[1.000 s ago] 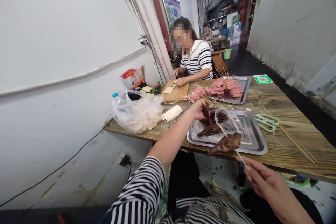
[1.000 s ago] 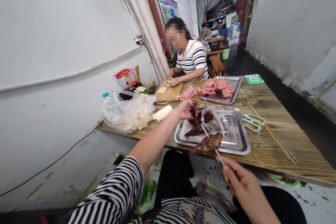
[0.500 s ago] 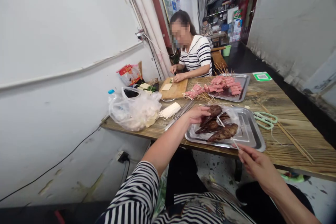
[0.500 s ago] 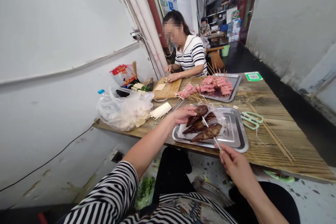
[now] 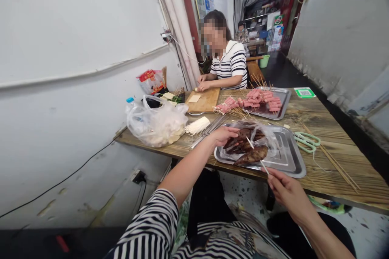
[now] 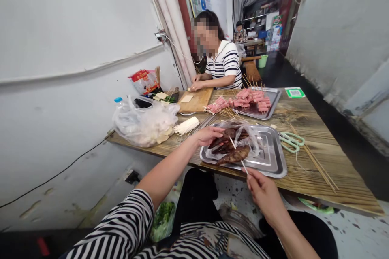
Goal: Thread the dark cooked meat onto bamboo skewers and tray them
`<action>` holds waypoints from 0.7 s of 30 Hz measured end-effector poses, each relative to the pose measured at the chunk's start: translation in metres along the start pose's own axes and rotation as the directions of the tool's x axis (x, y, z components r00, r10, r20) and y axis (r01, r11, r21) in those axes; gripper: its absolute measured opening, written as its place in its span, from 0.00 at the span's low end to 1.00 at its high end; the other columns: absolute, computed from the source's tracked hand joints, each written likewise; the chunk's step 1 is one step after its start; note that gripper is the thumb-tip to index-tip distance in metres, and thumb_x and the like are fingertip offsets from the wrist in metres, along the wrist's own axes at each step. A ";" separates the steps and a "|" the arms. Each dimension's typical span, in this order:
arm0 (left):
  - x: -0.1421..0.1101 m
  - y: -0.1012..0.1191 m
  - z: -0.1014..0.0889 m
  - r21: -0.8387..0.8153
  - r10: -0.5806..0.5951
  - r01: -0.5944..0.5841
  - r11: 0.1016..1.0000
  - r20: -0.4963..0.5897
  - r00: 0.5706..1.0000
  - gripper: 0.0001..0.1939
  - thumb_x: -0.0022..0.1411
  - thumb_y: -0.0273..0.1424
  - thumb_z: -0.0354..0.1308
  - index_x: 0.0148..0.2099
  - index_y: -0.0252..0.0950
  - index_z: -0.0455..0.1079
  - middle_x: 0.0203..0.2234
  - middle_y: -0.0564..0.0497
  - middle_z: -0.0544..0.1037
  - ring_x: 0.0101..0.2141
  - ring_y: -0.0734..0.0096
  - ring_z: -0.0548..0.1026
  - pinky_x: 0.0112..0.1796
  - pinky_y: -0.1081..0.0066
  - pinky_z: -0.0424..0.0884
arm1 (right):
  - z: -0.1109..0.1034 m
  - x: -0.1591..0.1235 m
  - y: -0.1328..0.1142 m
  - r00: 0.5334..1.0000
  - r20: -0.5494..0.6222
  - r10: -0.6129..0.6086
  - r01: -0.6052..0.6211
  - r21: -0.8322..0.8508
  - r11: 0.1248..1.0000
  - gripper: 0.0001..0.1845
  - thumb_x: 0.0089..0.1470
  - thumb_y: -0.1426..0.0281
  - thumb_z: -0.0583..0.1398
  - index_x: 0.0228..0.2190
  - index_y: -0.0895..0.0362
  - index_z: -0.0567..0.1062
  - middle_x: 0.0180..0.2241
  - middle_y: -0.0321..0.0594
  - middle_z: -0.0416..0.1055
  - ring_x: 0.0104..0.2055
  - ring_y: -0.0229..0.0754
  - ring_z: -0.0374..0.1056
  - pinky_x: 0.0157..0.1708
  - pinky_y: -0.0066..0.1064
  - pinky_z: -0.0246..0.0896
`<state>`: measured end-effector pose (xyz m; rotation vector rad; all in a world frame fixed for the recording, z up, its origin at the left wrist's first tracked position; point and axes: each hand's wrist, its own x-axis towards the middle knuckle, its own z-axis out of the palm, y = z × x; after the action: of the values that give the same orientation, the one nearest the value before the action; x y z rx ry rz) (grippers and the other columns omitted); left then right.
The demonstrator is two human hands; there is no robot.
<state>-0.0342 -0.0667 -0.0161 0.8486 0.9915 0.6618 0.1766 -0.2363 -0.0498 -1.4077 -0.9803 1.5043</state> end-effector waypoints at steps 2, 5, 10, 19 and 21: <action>0.003 0.000 0.000 0.022 0.007 -0.005 1.000 -0.065 0.998 0.15 0.50 0.14 0.60 0.41 0.31 0.72 0.27 0.50 0.78 0.28 0.71 0.77 0.38 0.65 0.73 | -0.002 -0.004 0.001 1.000 -0.003 0.017 -0.017 0.016 1.000 0.36 0.39 0.52 0.64 0.47 0.60 0.72 0.19 0.25 0.55 0.16 0.27 0.44 0.18 0.25 0.33; 0.004 0.000 0.000 -0.028 -0.029 0.030 0.999 0.042 0.999 0.15 0.49 0.17 0.63 0.41 0.32 0.71 0.30 0.47 0.79 0.32 0.64 0.78 0.38 0.59 0.73 | -0.005 -0.006 0.003 1.000 -0.002 0.009 -0.009 0.040 0.999 0.35 0.40 0.51 0.64 0.47 0.59 0.72 0.19 0.25 0.55 0.15 0.26 0.43 0.17 0.24 0.32; 0.000 0.002 0.001 -0.161 -0.097 0.146 0.976 0.276 0.956 0.09 0.55 0.24 0.62 0.40 0.32 0.69 0.33 0.45 0.79 0.37 0.60 0.79 0.37 0.62 0.73 | -0.006 -0.003 0.004 1.000 0.022 -0.008 0.008 0.023 1.000 0.31 0.43 0.53 0.64 0.46 0.58 0.73 0.19 0.24 0.55 0.15 0.25 0.43 0.17 0.23 0.33; -0.001 0.001 0.000 -0.222 -0.134 0.171 0.960 0.171 0.976 0.08 0.59 0.25 0.59 0.43 0.32 0.67 0.34 0.45 0.78 0.37 0.65 0.79 0.33 0.72 0.72 | -0.003 -0.002 0.005 1.000 0.012 -0.007 0.006 0.024 1.000 0.32 0.42 0.54 0.65 0.46 0.58 0.73 0.19 0.25 0.55 0.15 0.25 0.43 0.17 0.23 0.33; -0.001 0.002 -0.001 -0.170 -0.042 0.046 0.984 0.026 0.999 0.11 0.58 0.21 0.59 0.44 0.33 0.66 0.31 0.47 0.78 0.33 0.67 0.79 0.32 0.72 0.72 | -0.007 -0.006 0.005 1.000 -0.010 -0.005 0.005 0.041 0.999 0.32 0.42 0.53 0.65 0.47 0.57 0.74 0.19 0.25 0.55 0.15 0.25 0.43 0.16 0.22 0.33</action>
<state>-0.0361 -0.0662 -0.0140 0.6800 0.9174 0.6879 0.1835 -0.2439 -0.0529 -1.3811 -0.9413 1.5044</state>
